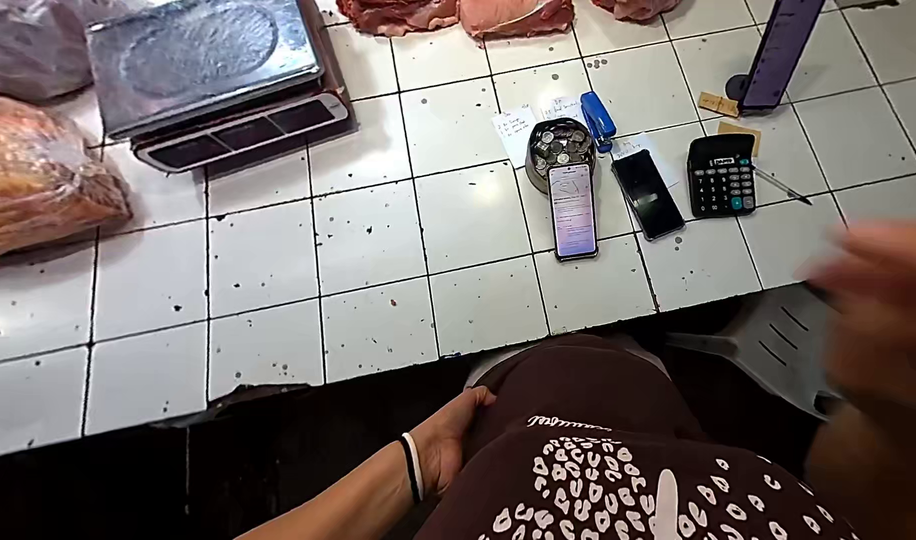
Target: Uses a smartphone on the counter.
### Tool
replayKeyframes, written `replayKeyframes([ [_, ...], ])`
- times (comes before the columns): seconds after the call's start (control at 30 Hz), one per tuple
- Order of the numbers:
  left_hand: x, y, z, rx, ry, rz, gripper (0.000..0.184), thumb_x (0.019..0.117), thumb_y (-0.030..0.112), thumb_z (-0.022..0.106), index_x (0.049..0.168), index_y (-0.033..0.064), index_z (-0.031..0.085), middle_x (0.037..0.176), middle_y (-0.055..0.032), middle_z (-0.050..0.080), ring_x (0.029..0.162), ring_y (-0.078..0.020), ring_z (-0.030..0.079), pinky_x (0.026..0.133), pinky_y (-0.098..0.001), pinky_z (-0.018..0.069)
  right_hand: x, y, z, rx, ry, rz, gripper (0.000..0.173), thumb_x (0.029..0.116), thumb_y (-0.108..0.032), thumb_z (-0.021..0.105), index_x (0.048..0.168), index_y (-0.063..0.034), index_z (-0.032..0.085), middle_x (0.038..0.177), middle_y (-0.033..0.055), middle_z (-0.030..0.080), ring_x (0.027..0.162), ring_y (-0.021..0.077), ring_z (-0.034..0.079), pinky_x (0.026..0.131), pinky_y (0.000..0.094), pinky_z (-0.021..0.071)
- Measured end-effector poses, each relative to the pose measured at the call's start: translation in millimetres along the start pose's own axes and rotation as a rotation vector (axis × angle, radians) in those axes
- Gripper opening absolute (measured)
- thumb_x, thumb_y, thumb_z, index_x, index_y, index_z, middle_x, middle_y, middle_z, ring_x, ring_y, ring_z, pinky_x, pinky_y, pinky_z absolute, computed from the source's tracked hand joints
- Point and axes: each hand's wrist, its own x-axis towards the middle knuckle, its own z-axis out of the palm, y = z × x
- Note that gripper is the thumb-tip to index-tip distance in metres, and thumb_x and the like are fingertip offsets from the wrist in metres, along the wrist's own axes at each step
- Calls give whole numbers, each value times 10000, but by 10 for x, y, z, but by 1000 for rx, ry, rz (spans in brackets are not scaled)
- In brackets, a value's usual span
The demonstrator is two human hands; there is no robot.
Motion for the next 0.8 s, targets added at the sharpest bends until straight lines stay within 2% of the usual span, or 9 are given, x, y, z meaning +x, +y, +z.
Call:
replayKeyframes([
  [0.03,2,-65,-6,-32,-8,18,213,1025,169,426,859,135,554,693,-39,632,590,-113,641,508,-265,540,-39,83,247,-2,-195,103,397,1037,-163,492,1412,-71,583,852,111,680,694,219,628,613,396,523],
  [0.07,10,-136,-14,-73,-14,36,218,1022,163,428,852,130,561,689,-41,637,588,-113,644,506,-264,541,-88,175,498,8,-439,250,541,1039,-181,514,1559,-69,416,894,146,689,686,274,650,599,473,547],
  [0.1,13,-210,-10,-117,-16,55,222,1019,155,429,848,126,566,683,-45,641,583,-112,647,503,-262,544,-135,272,743,22,-721,412,674,1066,-235,527,1646,-107,207,997,195,690,763,354,682,672,563,562],
  [0.13,7,-288,5,-157,-18,72,227,1022,147,422,846,123,564,679,-48,642,580,-112,647,501,-260,545,-194,370,981,20,-976,526,777,1078,-296,529,1666,-130,48,1125,249,676,892,428,696,785,630,548],
  [0.17,1,-366,30,-194,-17,87,235,1026,143,413,844,121,560,676,-49,642,576,-112,647,500,-258,545,-268,451,1182,8,-1183,583,839,1080,-340,525,1662,-142,-46,1236,291,637,1023,475,677,887,658,514],
  [0.23,1,-526,98,-268,-10,101,246,1031,139,400,836,122,548,664,-47,637,564,-111,645,487,-256,540,-428,577,1462,-26,-1415,553,852,1084,-383,501,1657,-156,-89,1345,305,589,1160,481,636,982,649,473],
  [0.33,69,-776,201,-381,-19,110,280,1032,139,391,801,125,547,639,-42,635,542,-103,642,471,-252,536,-540,711,1662,-49,-1485,419,794,1094,-372,474,1666,-206,-49,1363,274,586,1170,454,635,990,622,475],
  [0.53,357,-1330,398,-550,-93,147,329,1033,117,364,769,114,561,637,-51,648,548,-101,645,482,-245,533,-444,880,1867,-36,-1459,239,799,1085,-332,511,1669,-254,-29,1315,272,601,1076,456,663,905,618,512],
  [0.8,757,-2027,765,-712,-81,239,358,1056,101,316,787,125,551,627,-20,646,542,-65,635,487,-216,525,-393,1070,2016,-38,-1489,82,836,1077,-348,527,1665,-214,-52,1189,270,664,1036,462,680,878,640,517],
])
